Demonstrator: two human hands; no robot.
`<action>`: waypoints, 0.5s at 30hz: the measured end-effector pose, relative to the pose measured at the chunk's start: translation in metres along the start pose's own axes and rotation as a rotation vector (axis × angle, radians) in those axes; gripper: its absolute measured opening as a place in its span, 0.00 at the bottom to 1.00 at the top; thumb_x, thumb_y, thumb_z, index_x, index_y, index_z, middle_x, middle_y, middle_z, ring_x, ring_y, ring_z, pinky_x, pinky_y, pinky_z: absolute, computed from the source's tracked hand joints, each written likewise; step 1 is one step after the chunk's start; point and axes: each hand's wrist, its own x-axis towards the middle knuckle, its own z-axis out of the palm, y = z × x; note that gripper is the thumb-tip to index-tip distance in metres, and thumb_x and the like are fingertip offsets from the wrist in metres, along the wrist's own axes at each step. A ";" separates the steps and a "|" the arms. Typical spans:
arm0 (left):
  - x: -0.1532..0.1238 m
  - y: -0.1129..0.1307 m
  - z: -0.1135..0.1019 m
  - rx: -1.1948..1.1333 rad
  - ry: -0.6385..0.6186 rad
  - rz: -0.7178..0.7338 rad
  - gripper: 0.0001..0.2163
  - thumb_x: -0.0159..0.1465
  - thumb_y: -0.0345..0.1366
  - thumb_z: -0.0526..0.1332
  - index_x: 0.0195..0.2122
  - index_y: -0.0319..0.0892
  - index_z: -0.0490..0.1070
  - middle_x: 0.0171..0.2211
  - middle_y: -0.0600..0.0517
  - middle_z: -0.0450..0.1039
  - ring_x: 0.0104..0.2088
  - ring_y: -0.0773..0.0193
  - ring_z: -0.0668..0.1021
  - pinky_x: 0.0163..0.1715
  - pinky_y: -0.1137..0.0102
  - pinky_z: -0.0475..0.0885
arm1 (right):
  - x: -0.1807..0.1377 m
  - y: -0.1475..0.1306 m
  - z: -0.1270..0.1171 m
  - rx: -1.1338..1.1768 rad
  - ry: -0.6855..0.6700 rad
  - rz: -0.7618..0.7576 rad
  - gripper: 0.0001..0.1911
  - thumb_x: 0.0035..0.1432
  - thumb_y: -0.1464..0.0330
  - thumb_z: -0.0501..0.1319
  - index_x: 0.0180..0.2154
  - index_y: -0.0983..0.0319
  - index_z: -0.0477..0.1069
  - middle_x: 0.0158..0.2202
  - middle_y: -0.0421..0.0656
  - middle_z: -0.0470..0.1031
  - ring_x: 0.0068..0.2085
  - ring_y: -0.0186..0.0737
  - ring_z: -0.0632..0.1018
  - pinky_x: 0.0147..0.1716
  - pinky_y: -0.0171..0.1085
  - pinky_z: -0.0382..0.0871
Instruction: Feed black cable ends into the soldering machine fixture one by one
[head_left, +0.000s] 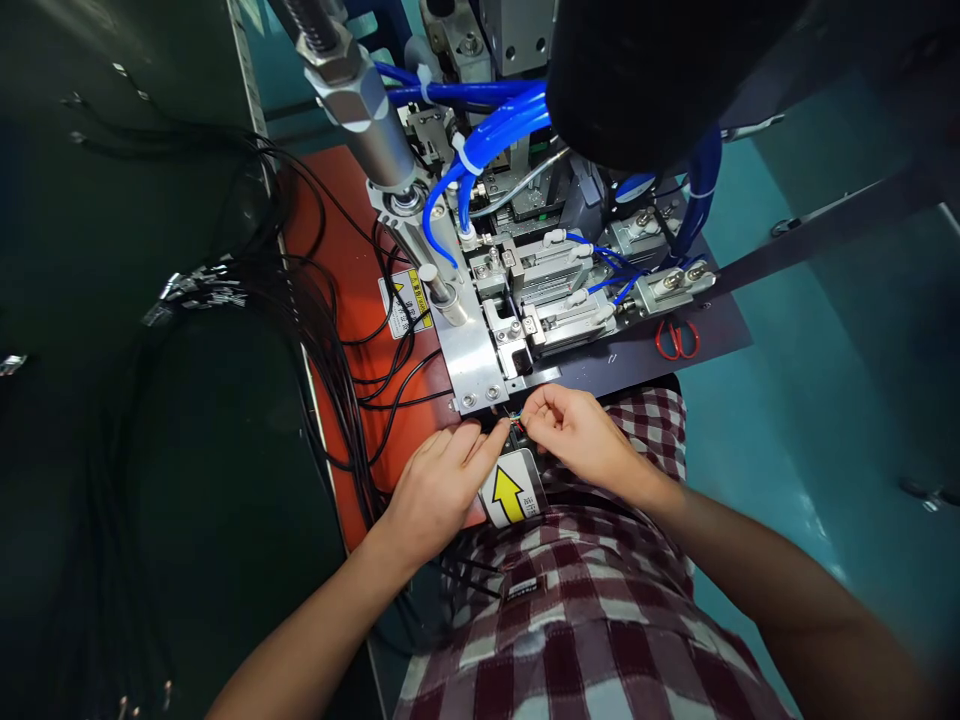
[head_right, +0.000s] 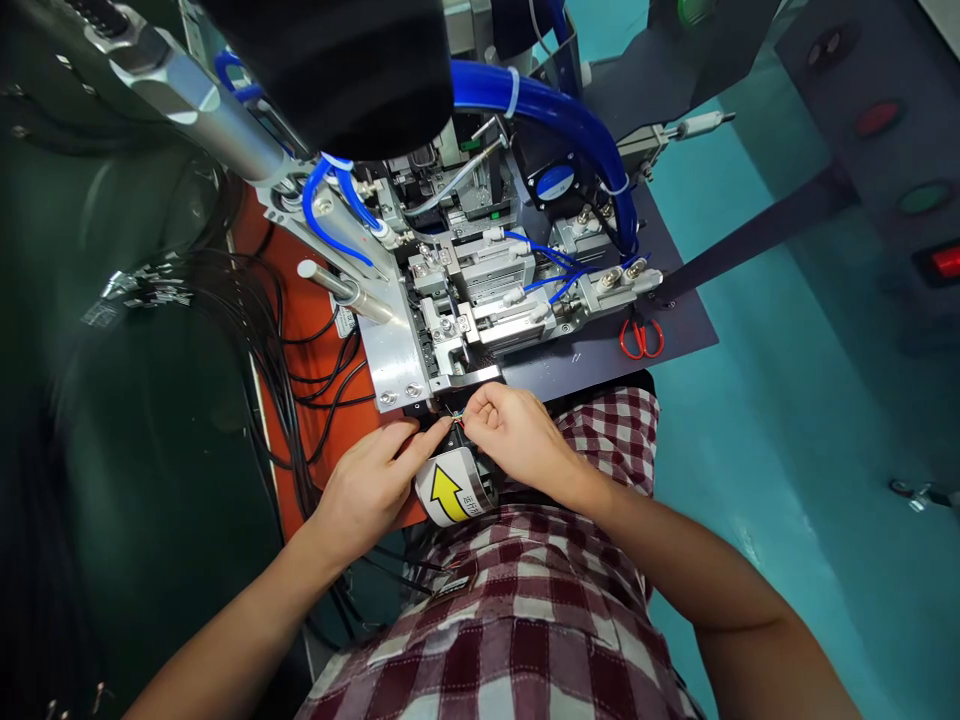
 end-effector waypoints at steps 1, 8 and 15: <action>0.000 0.000 0.000 0.003 0.002 -0.001 0.18 0.66 0.24 0.48 0.55 0.36 0.67 0.35 0.45 0.69 0.32 0.60 0.72 0.30 0.68 0.70 | -0.001 -0.004 0.000 -0.074 0.035 -0.021 0.05 0.56 0.71 0.56 0.28 0.61 0.68 0.22 0.37 0.70 0.23 0.32 0.69 0.23 0.32 0.60; 0.002 0.000 -0.001 0.016 0.014 0.016 0.17 0.67 0.26 0.48 0.55 0.35 0.67 0.36 0.43 0.70 0.33 0.59 0.73 0.31 0.67 0.70 | 0.001 -0.008 0.000 -0.147 0.057 -0.005 0.05 0.54 0.73 0.57 0.26 0.62 0.68 0.22 0.38 0.71 0.23 0.32 0.69 0.23 0.32 0.60; 0.002 -0.002 0.003 -0.028 0.038 0.015 0.16 0.67 0.26 0.49 0.54 0.35 0.67 0.36 0.44 0.72 0.32 0.61 0.73 0.31 0.68 0.71 | 0.002 0.006 -0.001 0.113 -0.050 0.034 0.06 0.59 0.68 0.57 0.30 0.62 0.69 0.21 0.36 0.70 0.23 0.32 0.73 0.23 0.31 0.65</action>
